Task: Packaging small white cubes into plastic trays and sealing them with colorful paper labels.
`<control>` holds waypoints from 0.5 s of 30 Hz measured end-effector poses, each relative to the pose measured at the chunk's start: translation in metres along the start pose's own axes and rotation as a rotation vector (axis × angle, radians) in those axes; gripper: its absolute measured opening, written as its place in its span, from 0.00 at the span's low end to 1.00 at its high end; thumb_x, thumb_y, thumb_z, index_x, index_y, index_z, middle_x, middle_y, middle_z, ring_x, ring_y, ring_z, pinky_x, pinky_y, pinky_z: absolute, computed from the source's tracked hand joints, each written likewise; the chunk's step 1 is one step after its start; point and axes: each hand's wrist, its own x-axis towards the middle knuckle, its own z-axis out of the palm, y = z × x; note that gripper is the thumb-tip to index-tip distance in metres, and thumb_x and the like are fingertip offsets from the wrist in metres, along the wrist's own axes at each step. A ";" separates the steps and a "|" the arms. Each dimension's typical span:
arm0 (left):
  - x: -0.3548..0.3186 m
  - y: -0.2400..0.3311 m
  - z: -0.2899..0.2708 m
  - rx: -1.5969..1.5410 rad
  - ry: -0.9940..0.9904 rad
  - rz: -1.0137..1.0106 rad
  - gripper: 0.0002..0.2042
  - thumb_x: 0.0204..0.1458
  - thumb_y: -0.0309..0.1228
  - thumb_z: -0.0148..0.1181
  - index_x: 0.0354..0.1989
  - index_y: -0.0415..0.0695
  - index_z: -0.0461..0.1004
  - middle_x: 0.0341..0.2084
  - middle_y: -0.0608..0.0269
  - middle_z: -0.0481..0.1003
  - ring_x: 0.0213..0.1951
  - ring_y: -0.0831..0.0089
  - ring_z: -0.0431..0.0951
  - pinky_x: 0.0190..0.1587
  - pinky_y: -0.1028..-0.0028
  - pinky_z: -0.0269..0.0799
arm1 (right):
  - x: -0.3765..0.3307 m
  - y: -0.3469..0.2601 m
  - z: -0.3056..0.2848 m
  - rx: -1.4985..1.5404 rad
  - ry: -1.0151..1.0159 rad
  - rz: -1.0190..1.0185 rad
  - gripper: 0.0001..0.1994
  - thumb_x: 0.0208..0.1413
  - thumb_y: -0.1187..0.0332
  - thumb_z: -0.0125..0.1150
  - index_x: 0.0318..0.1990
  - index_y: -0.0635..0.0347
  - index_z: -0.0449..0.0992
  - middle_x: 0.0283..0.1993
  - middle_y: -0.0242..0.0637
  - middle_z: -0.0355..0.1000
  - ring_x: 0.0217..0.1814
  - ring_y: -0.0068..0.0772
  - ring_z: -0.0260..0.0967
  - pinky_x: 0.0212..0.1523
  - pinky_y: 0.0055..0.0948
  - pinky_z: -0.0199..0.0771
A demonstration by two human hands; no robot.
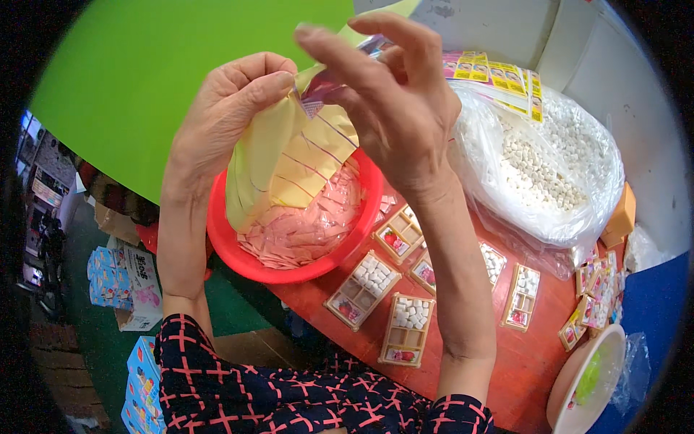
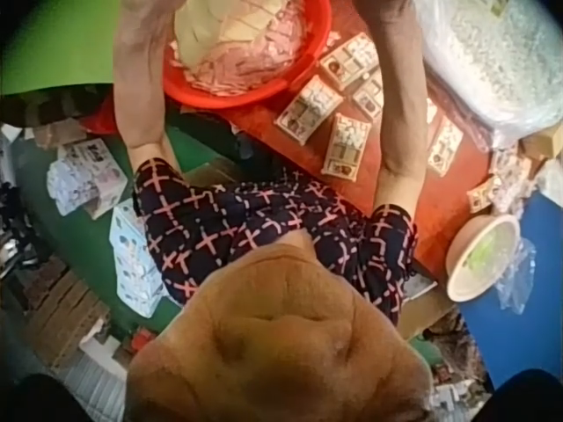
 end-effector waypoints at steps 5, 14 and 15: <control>-0.002 -0.009 0.000 -0.082 -0.061 0.021 0.10 0.51 0.32 0.52 0.34 0.37 0.72 0.25 0.68 0.72 0.26 0.84 0.71 0.29 0.85 0.67 | -0.002 0.001 0.003 -0.108 -0.041 -0.104 0.17 0.33 0.77 0.65 0.36 0.52 0.78 0.43 0.33 0.65 0.30 0.20 0.61 0.24 0.18 0.63; -0.001 -0.012 -0.004 -0.132 0.093 -0.156 0.13 0.54 0.31 0.46 0.43 0.36 0.68 0.40 0.62 0.70 0.43 0.76 0.68 0.47 0.79 0.61 | -0.024 0.030 0.038 -0.398 0.341 -0.307 0.06 0.31 0.61 0.56 0.22 0.33 0.73 0.30 0.16 0.70 0.23 0.19 0.64 0.18 0.20 0.64; -0.001 -0.018 0.008 0.037 0.228 -0.176 0.14 0.55 0.31 0.44 0.47 0.37 0.65 0.44 0.62 0.68 0.46 0.75 0.67 0.50 0.78 0.59 | -0.033 0.040 0.044 -0.399 0.293 -0.265 0.07 0.33 0.63 0.56 0.25 0.35 0.72 0.31 0.18 0.70 0.24 0.21 0.64 0.20 0.21 0.65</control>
